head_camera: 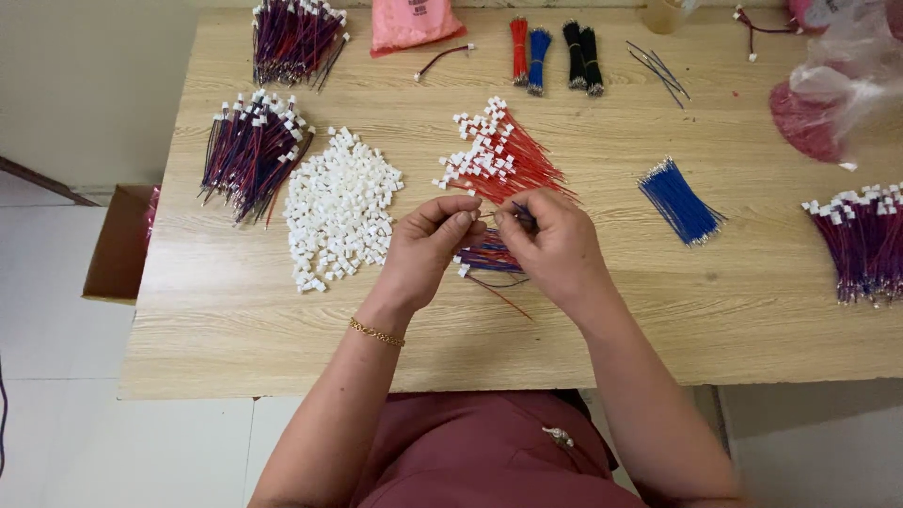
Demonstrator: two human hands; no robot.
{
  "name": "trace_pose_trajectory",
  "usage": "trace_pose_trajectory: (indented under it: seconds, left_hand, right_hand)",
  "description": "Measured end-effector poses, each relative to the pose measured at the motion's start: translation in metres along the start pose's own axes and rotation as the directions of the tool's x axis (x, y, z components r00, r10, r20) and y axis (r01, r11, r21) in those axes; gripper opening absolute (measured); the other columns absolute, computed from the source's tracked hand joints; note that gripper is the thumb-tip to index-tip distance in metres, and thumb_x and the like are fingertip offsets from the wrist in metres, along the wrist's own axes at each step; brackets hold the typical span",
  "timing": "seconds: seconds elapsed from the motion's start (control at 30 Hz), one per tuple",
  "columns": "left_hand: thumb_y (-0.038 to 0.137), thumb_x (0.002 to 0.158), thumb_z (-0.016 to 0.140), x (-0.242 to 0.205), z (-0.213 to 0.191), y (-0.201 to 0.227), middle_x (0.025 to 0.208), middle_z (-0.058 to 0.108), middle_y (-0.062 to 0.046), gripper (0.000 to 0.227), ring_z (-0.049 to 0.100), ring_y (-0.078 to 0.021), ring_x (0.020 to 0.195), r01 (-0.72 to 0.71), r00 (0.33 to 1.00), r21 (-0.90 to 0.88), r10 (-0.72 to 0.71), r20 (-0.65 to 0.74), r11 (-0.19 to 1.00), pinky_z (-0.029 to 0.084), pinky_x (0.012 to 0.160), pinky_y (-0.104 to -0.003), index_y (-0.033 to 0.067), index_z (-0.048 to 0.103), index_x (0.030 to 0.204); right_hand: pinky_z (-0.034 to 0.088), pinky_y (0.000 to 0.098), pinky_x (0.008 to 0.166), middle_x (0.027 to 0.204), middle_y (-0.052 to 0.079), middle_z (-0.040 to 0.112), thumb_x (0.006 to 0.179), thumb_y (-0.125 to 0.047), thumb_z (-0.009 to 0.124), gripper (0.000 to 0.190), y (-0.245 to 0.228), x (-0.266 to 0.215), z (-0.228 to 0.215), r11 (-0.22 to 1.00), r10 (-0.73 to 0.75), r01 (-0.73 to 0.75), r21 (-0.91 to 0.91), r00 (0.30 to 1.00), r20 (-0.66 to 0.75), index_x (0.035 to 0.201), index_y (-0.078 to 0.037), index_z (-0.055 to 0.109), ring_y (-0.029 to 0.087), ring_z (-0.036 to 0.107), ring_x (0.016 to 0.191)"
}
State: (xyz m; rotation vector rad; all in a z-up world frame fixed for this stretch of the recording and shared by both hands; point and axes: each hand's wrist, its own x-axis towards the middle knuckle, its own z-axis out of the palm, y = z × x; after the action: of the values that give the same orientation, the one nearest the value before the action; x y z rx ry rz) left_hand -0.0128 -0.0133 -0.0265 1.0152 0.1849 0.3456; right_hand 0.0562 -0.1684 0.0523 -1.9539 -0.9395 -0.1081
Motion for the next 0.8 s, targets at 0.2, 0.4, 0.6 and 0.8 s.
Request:
trace_pose_trajectory:
  seconds: [0.2,0.4,0.6,0.8]
  left_hand:
    - [0.002,0.095,0.057,-0.004,0.003,0.003,0.093,0.065,-0.011,0.019,0.071,-0.0227,0.089,0.002,1.0,-0.051,-0.001,0.026,0.999,0.062,0.082,-0.037,-0.0054,0.064,0.111]
    - [0.001,0.095,0.057,0.001,-0.004,-0.006,0.092,0.066,-0.014,0.02,0.071,-0.0252,0.088,0.001,0.999,-0.037,0.0,0.045,0.999,0.062,0.081,-0.04,-0.007,0.063,0.112]
    - [0.002,0.095,0.057,0.001,-0.003,-0.005,0.092,0.065,-0.014,0.02,0.072,-0.0252,0.087,0.004,0.999,-0.042,-0.002,0.052,0.999,0.062,0.08,-0.04,-0.0071,0.063,0.111]
    - [0.003,0.094,0.059,0.002,-0.009,-0.009,0.092,0.066,-0.015,0.02,0.071,-0.0246,0.087,0.02,0.998,-0.045,-0.017,0.061,0.999,0.062,0.08,-0.039,-0.0078,0.064,0.11]
  right_hand:
    - [0.053,0.0363,0.067,0.078,0.01,0.064,0.086,-0.014,0.07,0.006,-0.008,-0.002,0.003,0.998,-0.032,0.032,-0.062,0.999,0.001,0.089,-0.01,0.068,0.03,0.066,0.077]
    - [0.054,0.0313,0.064,0.077,0.006,0.064,0.086,-0.018,0.071,0.006,0.001,-0.005,0.006,0.983,-0.036,0.032,-0.182,0.999,-0.016,0.09,-0.013,0.069,0.023,0.067,0.076]
    - [0.053,0.0364,0.062,0.074,0.01,0.062,0.088,-0.018,0.067,0.007,-0.005,-0.001,0.002,0.976,-0.054,0.062,-0.208,0.998,0.044,0.09,-0.012,0.068,0.028,0.067,0.073]
    - [0.053,0.0338,0.062,0.073,0.005,0.06,0.089,-0.023,0.066,0.008,-0.001,0.0,0.001,0.951,-0.073,0.09,-0.296,0.995,0.066,0.09,-0.015,0.068,0.024,0.066,0.072]
